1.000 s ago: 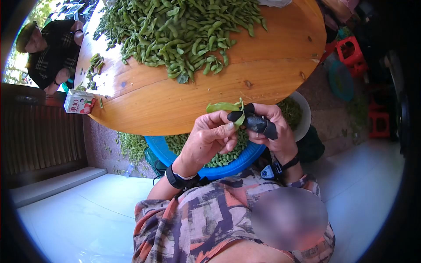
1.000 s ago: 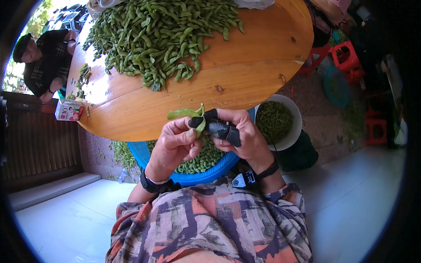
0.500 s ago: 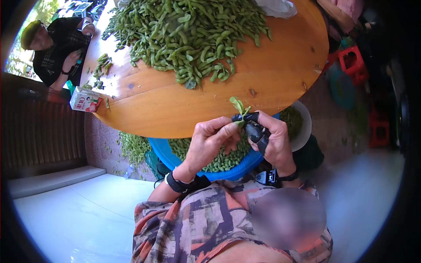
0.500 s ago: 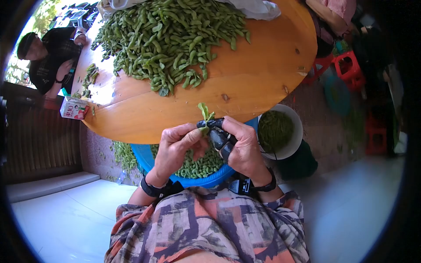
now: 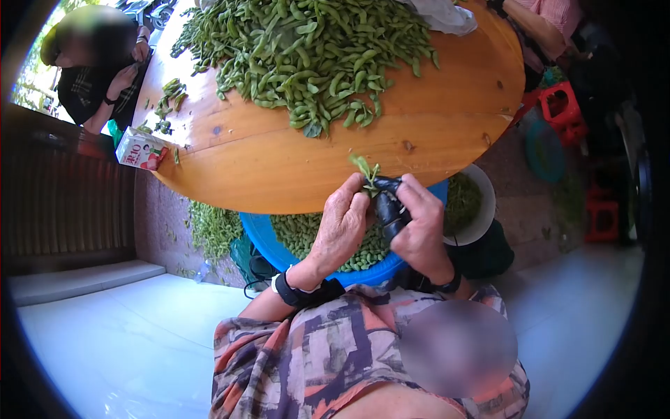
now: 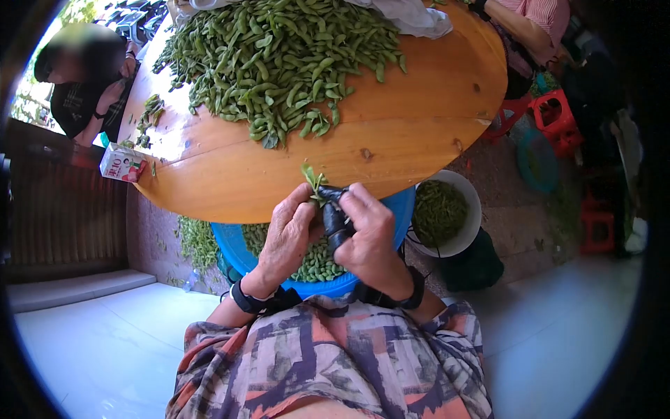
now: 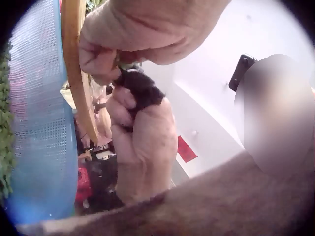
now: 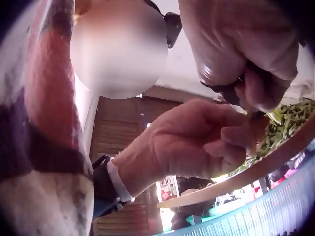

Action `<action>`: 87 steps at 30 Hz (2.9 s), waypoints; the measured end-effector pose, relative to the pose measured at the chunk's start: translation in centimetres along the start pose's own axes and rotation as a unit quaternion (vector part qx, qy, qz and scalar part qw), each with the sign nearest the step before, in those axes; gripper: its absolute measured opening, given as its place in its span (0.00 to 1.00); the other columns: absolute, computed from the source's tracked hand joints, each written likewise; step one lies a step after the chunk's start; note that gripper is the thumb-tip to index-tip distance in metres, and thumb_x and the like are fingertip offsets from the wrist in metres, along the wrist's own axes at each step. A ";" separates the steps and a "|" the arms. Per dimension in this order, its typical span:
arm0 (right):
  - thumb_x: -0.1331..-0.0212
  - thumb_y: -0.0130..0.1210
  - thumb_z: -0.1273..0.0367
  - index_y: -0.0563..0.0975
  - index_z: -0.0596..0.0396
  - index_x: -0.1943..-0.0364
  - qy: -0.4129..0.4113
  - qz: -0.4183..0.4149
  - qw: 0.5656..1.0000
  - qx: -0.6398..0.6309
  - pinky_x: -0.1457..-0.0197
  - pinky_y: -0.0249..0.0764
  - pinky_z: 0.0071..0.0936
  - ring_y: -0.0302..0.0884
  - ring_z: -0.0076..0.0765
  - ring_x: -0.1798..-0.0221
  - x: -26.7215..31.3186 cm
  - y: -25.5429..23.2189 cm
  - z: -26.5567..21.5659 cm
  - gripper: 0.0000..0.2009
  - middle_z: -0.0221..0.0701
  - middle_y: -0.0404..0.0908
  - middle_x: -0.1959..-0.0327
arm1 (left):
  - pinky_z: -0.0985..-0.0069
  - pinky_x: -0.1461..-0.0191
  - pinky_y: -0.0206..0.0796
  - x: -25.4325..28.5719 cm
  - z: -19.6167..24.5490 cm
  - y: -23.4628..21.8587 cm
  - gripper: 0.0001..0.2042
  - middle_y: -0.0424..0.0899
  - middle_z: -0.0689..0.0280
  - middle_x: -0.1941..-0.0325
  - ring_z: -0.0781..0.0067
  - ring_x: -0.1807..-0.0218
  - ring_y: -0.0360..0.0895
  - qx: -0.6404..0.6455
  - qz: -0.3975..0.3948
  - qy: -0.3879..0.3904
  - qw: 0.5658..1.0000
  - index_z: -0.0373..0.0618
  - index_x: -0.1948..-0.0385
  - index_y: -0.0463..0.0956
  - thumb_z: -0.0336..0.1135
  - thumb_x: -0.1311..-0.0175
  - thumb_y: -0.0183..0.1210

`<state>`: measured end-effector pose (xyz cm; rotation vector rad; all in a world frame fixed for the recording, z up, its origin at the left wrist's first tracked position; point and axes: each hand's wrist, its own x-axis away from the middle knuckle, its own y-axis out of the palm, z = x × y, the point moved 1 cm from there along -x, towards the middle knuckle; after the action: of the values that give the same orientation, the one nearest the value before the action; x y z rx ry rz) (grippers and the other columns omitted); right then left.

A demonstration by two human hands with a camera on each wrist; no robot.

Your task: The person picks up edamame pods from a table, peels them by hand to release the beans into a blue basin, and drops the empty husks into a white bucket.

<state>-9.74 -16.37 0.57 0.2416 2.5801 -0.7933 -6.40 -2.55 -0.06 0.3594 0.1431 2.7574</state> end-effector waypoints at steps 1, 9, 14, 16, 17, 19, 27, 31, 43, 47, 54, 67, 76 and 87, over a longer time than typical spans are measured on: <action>0.57 0.53 0.80 0.75 0.64 0.63 0.052 -0.021 0.997 -0.059 0.65 0.70 0.36 0.73 0.51 0.68 -0.3 -0.3 0.3 0.12 0.43 0.70 0.70 | 0.80 0.76 0.56 -0.2 -0.8 -0.3 0.07 0.65 0.73 0.80 0.83 0.79 0.60 0.020 -0.005 -0.015 1.000 0.38 0.64 0.70 0.28 0.32 0.42; 0.40 0.53 0.69 0.79 0.56 0.63 0.245 0.000 0.927 -0.283 0.76 0.60 0.16 0.66 0.14 0.78 0.5 -6.5 1.9 0.07 0.21 0.71 0.78 | 0.80 0.67 0.66 0.7 0.1 -2.1 0.08 0.75 0.68 0.76 0.79 0.73 0.72 -0.022 -0.203 -0.016 0.979 0.37 0.61 0.75 0.29 0.33 0.47; 0.43 0.55 0.74 0.79 0.64 0.55 0.186 -0.007 0.979 0.085 0.71 0.69 0.27 0.76 0.30 0.76 2.9 -16.2 6.1 0.13 0.31 0.78 0.78 | 0.73 0.57 0.75 -0.2 4.5 -7.0 0.10 0.86 0.60 0.66 0.68 0.62 0.84 -0.273 -0.171 0.144 0.936 0.37 0.61 0.82 0.18 0.42 0.55; 0.45 0.54 0.76 0.78 0.64 0.55 0.254 -0.037 0.941 0.219 0.67 0.71 0.30 0.78 0.39 0.73 3.1 -17.4 6.2 0.13 0.39 0.79 0.76 | 0.72 0.58 0.74 -2.5 6.1 -8.9 0.09 0.85 0.59 0.66 0.63 0.62 0.83 -0.434 -0.007 0.202 0.878 0.38 0.62 0.82 0.19 0.42 0.57; 0.46 0.54 0.78 0.78 0.64 0.55 0.318 -0.066 0.879 0.350 0.63 0.73 0.34 0.80 0.48 0.70 3.1 -17.6 6.3 0.13 0.47 0.80 0.74 | 0.70 0.58 0.74 -3.7 6.4 -9.9 0.09 0.84 0.58 0.65 0.60 0.62 0.83 -0.474 0.027 0.242 0.846 0.38 0.61 0.82 0.20 0.43 0.58; 0.46 0.53 0.78 0.78 0.63 0.54 0.302 -0.033 0.901 0.309 0.62 0.73 0.34 0.80 0.51 0.68 2.7 -16.5 6.2 0.14 0.50 0.78 0.72 | 0.68 0.58 0.74 -5.7 6.4 -11.1 0.08 0.82 0.56 0.62 0.56 0.63 0.82 -0.505 0.060 0.293 0.810 0.39 0.62 0.82 0.23 0.42 0.60; 0.44 0.52 0.80 0.81 0.58 0.53 0.132 -0.014 0.987 0.089 0.63 0.73 0.29 0.81 0.34 0.69 -1.1 -9.4 3.3 0.15 0.44 0.80 0.72 | 0.64 0.58 0.73 -8.1 4.9 -11.5 0.07 0.80 0.57 0.61 0.52 0.63 0.81 -0.538 0.054 0.250 0.803 0.39 0.61 0.79 0.25 0.41 0.58; 0.45 0.54 0.82 0.81 0.59 0.54 0.129 -0.086 0.988 0.000 0.61 0.74 0.26 0.82 0.32 0.68 -2.3 -6.1 1.4 0.14 0.40 0.83 0.71 | 0.64 0.61 0.73 -7.9 4.9 -11.2 0.09 0.79 0.56 0.62 0.52 0.65 0.80 -0.555 0.022 0.321 0.767 0.39 0.59 0.77 0.24 0.41 0.57; 0.35 0.49 0.73 0.79 0.60 0.49 0.326 -0.173 0.828 -0.421 0.79 0.57 0.14 0.65 0.10 0.81 -3.7 -0.1 0.1 0.14 0.20 0.71 0.80 | 0.83 0.68 0.71 -2.3 3.7 -7.5 0.05 0.80 0.65 0.68 0.80 0.70 0.78 0.015 -0.044 0.072 0.996 0.36 0.68 0.77 0.17 0.43 0.61; 0.39 0.48 0.77 0.79 0.60 0.60 0.332 -0.178 0.807 -0.455 0.79 0.59 0.14 0.66 0.11 0.80 -3.2 0.7 1.2 0.08 0.19 0.71 0.80 | 0.83 0.69 0.70 -1.5 2.2 -5.4 0.06 0.80 0.64 0.68 0.80 0.72 0.77 0.071 -0.027 0.055 0.996 0.35 0.69 0.77 0.15 0.44 0.63; 0.40 0.48 0.78 0.79 0.60 0.57 0.344 -0.165 0.792 -0.477 0.79 0.59 0.13 0.66 0.11 0.79 -2.8 -0.4 1.2 0.11 0.19 0.71 0.80 | 0.84 0.71 0.68 -1.6 1.2 -4.4 0.07 0.80 0.66 0.72 0.83 0.74 0.75 -0.030 -0.005 0.094 0.995 0.35 0.70 0.76 0.15 0.46 0.63; 0.33 0.44 0.71 0.77 0.63 0.54 0.298 -0.130 0.749 -0.577 0.80 0.56 0.12 0.61 0.10 0.82 -1.6 0.2 2.5 0.12 0.19 0.69 0.81 | 0.81 0.74 0.68 -1.6 0.7 -1.8 0.07 0.78 0.65 0.72 0.76 0.76 0.77 0.350 -0.083 -0.038 0.932 0.40 0.63 0.70 0.25 0.36 0.60; 0.43 0.52 0.77 0.80 0.61 0.55 0.212 -0.083 0.935 -0.272 0.59 0.69 0.20 0.74 0.26 0.64 -1.8 -0.9 0.4 0.12 0.31 0.76 0.69 | 0.86 0.79 0.56 -0.8 -0.2 -1.9 0.07 0.78 0.67 0.74 0.83 0.79 0.69 0.118 -0.048 -0.007 0.992 0.39 0.63 0.74 0.34 0.29 0.56; 0.56 0.49 0.78 0.77 0.63 0.60 0.095 -0.080 0.981 -0.152 0.58 0.70 0.28 0.75 0.44 0.65 -2.0 -0.5 1.6 0.15 0.40 0.74 0.69 | 0.86 0.81 0.51 -0.8 0.7 -1.5 0.09 0.73 0.71 0.79 0.84 0.83 0.64 0.197 -0.058 -0.098 0.974 0.43 0.67 0.72 0.37 0.29 0.56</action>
<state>-7.54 -17.80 0.55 0.0167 2.8848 -0.4332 -4.95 -1.40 0.19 0.6993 0.6422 2.5487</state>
